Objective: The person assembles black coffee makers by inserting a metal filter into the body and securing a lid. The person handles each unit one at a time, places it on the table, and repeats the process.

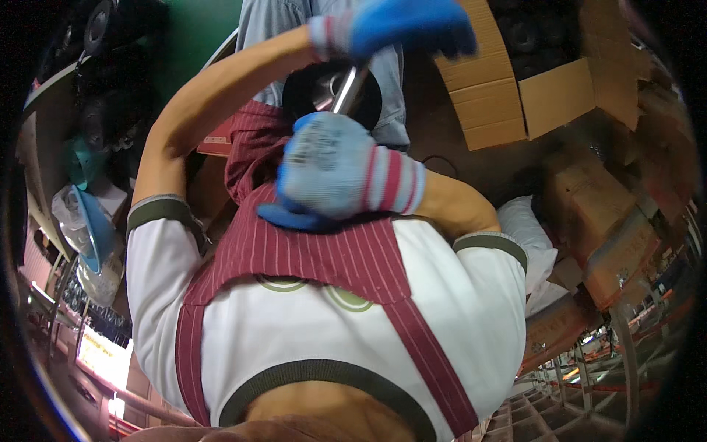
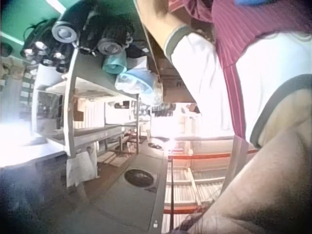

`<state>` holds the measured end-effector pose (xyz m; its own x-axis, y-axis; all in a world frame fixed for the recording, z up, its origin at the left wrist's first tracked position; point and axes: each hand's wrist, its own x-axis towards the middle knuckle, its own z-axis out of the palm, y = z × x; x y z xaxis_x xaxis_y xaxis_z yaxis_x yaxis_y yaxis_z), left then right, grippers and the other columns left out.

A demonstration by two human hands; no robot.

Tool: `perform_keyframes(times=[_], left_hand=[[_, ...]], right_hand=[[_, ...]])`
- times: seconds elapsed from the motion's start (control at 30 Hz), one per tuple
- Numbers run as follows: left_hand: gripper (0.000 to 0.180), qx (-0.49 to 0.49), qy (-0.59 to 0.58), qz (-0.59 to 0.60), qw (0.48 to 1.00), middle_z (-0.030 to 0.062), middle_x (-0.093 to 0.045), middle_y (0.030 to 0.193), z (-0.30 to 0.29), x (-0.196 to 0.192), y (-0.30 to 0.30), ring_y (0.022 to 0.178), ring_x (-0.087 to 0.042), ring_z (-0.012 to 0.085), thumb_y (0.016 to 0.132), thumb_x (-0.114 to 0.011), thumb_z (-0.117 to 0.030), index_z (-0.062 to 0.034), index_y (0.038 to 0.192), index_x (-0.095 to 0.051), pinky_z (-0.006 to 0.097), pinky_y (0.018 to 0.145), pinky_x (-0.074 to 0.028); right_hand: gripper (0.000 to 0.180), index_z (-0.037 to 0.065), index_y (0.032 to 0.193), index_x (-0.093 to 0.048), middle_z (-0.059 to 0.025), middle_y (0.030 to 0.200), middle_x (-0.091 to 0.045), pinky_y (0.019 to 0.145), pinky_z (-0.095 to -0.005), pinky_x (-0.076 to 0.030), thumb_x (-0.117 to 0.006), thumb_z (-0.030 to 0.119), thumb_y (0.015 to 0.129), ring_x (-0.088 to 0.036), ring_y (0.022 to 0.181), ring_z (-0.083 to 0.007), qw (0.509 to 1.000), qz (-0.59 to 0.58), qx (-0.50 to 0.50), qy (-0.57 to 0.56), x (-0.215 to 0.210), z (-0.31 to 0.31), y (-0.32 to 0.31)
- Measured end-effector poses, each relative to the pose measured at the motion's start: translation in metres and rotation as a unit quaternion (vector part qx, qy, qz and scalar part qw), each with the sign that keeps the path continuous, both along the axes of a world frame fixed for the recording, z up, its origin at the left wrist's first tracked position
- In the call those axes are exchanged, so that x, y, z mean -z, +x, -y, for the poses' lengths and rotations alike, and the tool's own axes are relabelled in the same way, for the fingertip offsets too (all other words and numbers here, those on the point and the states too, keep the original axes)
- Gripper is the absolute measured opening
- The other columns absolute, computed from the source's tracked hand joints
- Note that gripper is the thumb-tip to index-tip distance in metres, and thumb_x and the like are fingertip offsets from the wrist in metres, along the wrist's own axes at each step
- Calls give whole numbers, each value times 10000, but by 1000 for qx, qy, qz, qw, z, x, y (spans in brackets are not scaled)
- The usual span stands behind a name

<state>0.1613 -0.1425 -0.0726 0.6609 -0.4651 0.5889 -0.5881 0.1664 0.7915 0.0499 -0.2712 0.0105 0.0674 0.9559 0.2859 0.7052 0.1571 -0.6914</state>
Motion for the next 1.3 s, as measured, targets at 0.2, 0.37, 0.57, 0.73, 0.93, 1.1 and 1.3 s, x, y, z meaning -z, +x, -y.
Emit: perform_keyframes(times=[0.2, 0.37, 0.57, 0.73, 0.93, 1.1, 1.3], left_hand=[[351, -68, 121, -90, 986, 197, -735, 1026, 7, -26, -12, 940, -705, 344, 980, -643, -338, -29, 1132, -713, 425, 859, -554], [562, -225, 619, -219, 720, 240, -726, 936, -56, -91, -36, 840, -711, 417, 814, -761, -525, 5, 1001, -758, 455, 799, -577], [218, -350, 516, 41, 781, 212, -695, 833, -60, -75, -84, 774, -674, 420, 914, -615, -230, -69, 922, -762, 474, 733, -532], [343, -272, 724, -34, 634, 203, -710, 945, -10, -96, -111, 859, -691, 329, 946, -524, -219, 46, 1074, -701, 560, 758, -486], [623, -372, 614, -127, 684, 191, -698, 867, 3, -66, -131, 792, -682, 357, 846, -709, -507, 58, 1084, -595, 468, 693, -523], [463, -265, 743, -129, 601, 200, -710, 1003, -22, -69, -152, 852, -737, 352, 937, -756, -315, -105, 1293, -547, 406, 744, -624], [437, -151, 745, 79, 645, 79, -587, 704, -69, -40, -134, 679, -649, 276, 814, -709, -410, -62, 1073, -647, 436, 570, -469]], right_hand=[[514, 136, 572, -634, -122, 584, -590, 559, -406, -494, -654, 486, 947, -621, 543, -290, 993, -40, -34, -110, 3, -49, 11], [152, 92, 1020, -777, -134, 946, -753, 794, -373, -598, -704, 215, 967, -745, 858, -273, 966, -199, -41, 159, 36, -58, 43], [482, 93, 1138, -689, -103, 986, -666, 934, -487, -540, -391, 467, 1088, -648, 914, -299, 640, -640, 219, 364, 54, -1, 84], [407, 41, 1231, -673, -186, 1195, -726, 1028, -427, -537, -459, 354, 1083, -683, 1157, -271, 686, -636, 201, 292, 119, -17, 114], [383, -5, 1062, -696, -136, 954, -747, 842, -366, -571, -470, 304, 1069, -720, 897, -243, 843, -431, 258, 193, 106, -23, 89], [405, 0, 1131, -687, -118, 999, -737, 845, -358, -562, -456, 330, 1087, -702, 900, -228, 825, -444, 257, 236, 137, -1, 69], [307, 36, 1161, -675, -59, 948, -699, 770, -306, -535, -529, 294, 1080, -635, 811, -168, 858, -219, 293, 362, 159, 19, 41]])
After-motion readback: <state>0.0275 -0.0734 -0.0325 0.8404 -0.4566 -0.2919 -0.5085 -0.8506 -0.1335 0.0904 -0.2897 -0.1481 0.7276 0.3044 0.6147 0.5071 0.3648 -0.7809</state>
